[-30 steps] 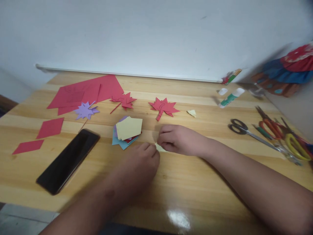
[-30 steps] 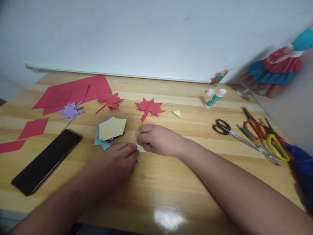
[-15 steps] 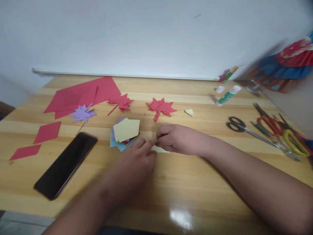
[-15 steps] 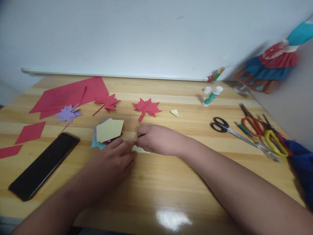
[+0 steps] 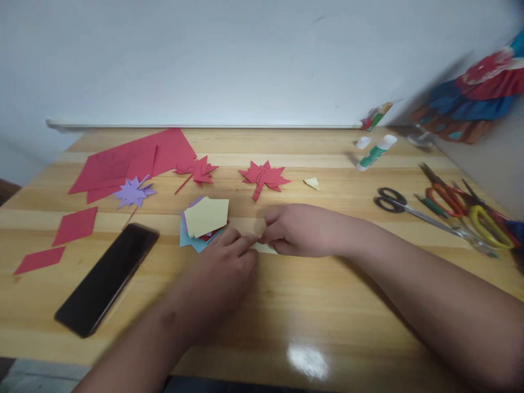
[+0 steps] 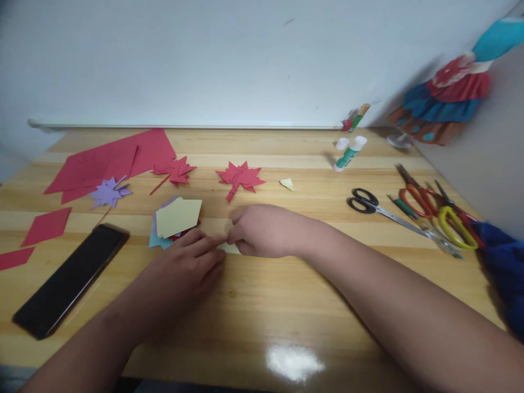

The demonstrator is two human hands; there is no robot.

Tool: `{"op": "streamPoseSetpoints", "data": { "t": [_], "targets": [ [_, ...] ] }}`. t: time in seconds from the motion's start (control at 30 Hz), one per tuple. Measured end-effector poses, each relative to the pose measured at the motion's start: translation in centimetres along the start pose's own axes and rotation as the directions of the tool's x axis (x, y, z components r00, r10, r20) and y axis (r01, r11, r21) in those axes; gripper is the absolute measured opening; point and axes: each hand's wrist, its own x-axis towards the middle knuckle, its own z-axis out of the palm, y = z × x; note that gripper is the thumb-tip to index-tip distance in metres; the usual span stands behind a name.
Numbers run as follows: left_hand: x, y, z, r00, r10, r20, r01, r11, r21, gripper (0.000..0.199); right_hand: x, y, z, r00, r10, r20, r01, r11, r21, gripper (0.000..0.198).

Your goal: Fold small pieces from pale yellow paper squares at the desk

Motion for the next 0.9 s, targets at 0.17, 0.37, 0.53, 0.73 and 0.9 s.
{"op": "streamPoseSetpoints", "data": {
  "t": [0.17, 0.37, 0.53, 0.73, 0.9],
  "targets": [
    [-0.1, -0.1, 0.1, 1.0, -0.02, 0.008, 0.021, 1.0, -0.015, 0.017, -0.3, 0.3, -0.4, 0.999, 0.025, -0.027, -0.022, 0.996, 0.088, 0.03],
    [0.0, 0.1, 0.0, 0.999, -0.034, 0.004, 0.033, 0.999, 0.009, 0.017, 0.0, 0.3, -0.2, 0.999, 0.037, -0.028, -0.034, 0.996, 0.078, 0.028],
    [0.1, 0.4, 0.2, 0.999, -0.054, -0.005, 0.055, 0.998, 0.023, 0.017, -0.1, -0.6, -0.8, 0.979, 0.196, 0.057, -0.196, 0.981, 0.008, 0.032],
    [0.1, 0.4, 0.4, 0.999, -0.046, 0.012, 0.046, 0.999, -0.013, 0.018, -0.3, 0.8, -0.9, 0.983, 0.174, 0.061, -0.182, 0.967, 0.18, 0.044],
    [0.3, 0.4, 0.1, 0.998, -0.056, 0.002, 0.056, 0.998, 0.005, 0.019, -0.2, 1.8, -0.8, 0.994, 0.1, 0.033, -0.105, 0.978, 0.182, 0.039]
  ]
}}
